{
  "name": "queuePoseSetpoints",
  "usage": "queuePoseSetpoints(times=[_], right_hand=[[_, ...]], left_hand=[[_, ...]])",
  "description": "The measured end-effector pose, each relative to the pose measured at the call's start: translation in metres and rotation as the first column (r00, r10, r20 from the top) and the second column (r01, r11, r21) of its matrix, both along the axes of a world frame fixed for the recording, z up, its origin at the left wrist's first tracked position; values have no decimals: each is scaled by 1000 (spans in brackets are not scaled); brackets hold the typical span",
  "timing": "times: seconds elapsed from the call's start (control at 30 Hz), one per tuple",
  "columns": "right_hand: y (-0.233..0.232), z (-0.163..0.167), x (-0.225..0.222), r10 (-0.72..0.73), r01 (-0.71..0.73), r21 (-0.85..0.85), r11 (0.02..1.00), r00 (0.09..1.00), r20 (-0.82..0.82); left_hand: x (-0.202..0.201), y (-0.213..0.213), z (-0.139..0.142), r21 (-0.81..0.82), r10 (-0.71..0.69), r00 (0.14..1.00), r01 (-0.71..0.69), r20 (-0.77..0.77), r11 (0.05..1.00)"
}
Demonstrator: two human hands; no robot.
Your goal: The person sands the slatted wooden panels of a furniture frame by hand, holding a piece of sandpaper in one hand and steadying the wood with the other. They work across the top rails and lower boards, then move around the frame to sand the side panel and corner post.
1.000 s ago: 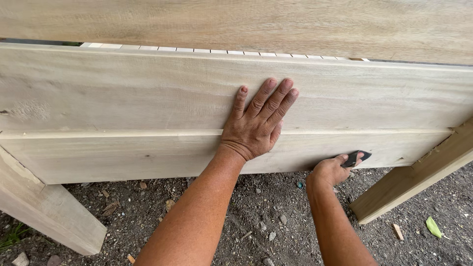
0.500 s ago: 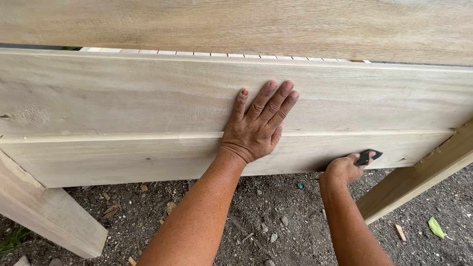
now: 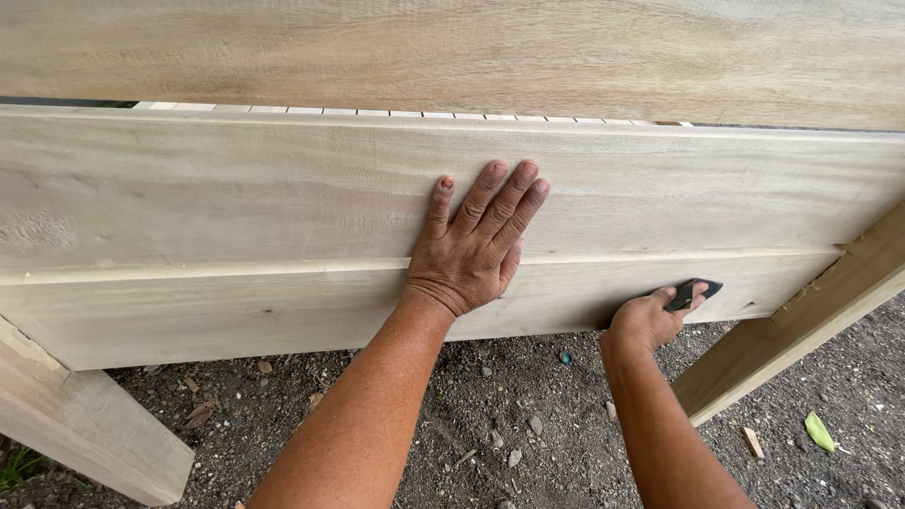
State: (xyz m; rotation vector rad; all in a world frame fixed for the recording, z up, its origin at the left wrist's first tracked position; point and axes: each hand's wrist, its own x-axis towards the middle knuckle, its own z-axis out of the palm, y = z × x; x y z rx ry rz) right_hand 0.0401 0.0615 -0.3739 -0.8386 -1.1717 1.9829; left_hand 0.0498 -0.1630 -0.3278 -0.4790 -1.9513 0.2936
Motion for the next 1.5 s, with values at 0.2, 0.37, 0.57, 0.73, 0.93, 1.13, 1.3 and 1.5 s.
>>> queuePoseSetpoints(times=[0.2, 0.37, 0.57, 0.73, 0.93, 1.13, 1.3, 1.5], right_hand=[[-50, -40, 15, 89, -11, 630, 777, 992, -93], [39, -10, -8, 16, -67, 409, 910, 992, 127], [52, -4, -16, -2, 24, 204, 979, 994, -107], [36, -41, -10, 34, 113, 634, 765, 976, -216], [142, 1, -32, -51, 83, 222, 972, 988, -148], [19, -25, -19, 17, 143, 790, 597, 981, -191], [-2, -43, 7, 155, 80, 964, 254, 980, -122], [19, -3, -8, 17, 153, 810, 566, 980, -197]], left_hand=[[1, 0, 1, -3, 18, 1000, -18, -10, 1000], [-1, 2, 0, -22, 28, 1000, -28, -9, 999], [-3, 3, -2, -11, 16, 1000, -16, 9, 1000], [-2, 3, -2, -16, 23, 1000, -23, 11, 1000], [-5, 5, -4, -20, 39, 999, -39, -4, 999], [-7, 3, -3, -26, 38, 999, -38, 5, 999], [-1, 4, -1, -5, 4, 1000, -4, -2, 1000], [-1, 3, 4, 15, -14, 999, 15, -41, 1000]])
